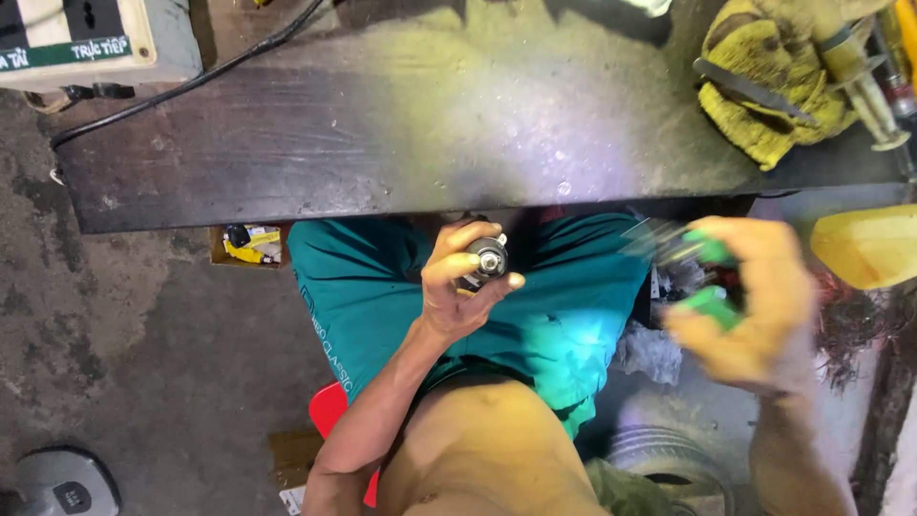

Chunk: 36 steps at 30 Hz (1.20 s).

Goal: Disassembling a motor component using pliers and then inspecting and manipulating the internal wiring and circuit board.

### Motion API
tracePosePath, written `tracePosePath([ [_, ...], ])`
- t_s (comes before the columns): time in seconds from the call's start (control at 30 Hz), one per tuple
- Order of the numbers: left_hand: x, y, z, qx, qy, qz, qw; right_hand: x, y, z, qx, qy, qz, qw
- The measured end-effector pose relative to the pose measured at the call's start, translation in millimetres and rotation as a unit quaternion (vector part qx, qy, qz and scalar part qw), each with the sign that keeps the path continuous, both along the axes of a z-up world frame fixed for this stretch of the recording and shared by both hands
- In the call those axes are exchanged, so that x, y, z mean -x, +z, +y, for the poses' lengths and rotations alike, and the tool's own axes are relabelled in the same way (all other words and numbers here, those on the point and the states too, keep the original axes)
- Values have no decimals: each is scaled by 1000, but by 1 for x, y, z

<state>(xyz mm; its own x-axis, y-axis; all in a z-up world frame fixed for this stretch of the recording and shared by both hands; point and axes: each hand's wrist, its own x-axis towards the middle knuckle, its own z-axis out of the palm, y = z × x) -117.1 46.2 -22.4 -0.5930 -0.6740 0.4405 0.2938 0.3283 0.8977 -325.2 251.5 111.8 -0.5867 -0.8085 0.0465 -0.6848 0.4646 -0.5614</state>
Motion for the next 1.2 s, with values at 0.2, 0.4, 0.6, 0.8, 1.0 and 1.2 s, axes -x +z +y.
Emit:
tracePosePath([
  [0.2, -5, 5, -9, 164, 49, -5, 985, -28, -7, -32, 6, 173, 91, 981],
  [0.4, -12, -1, -10, 186, 63, -12, 981, -38, 2, -53, -4, 179, 188, 966],
  [0.6, -16, -2, -9, 175, 60, -21, 983, -41, 0, -60, -64, 185, 237, 952],
  [0.8, -21, -1, -10, 160, 50, -33, 985, -39, 0, -66, -77, 205, 238, 946],
  [1.0, -21, 4, -9, 132, 43, -36, 990, -39, -1, -68, -83, 211, 239, 944],
  [1.2, -20, 3, -8, 131, 38, -23, 990, -38, 0, -68, -87, 210, 231, 946],
])
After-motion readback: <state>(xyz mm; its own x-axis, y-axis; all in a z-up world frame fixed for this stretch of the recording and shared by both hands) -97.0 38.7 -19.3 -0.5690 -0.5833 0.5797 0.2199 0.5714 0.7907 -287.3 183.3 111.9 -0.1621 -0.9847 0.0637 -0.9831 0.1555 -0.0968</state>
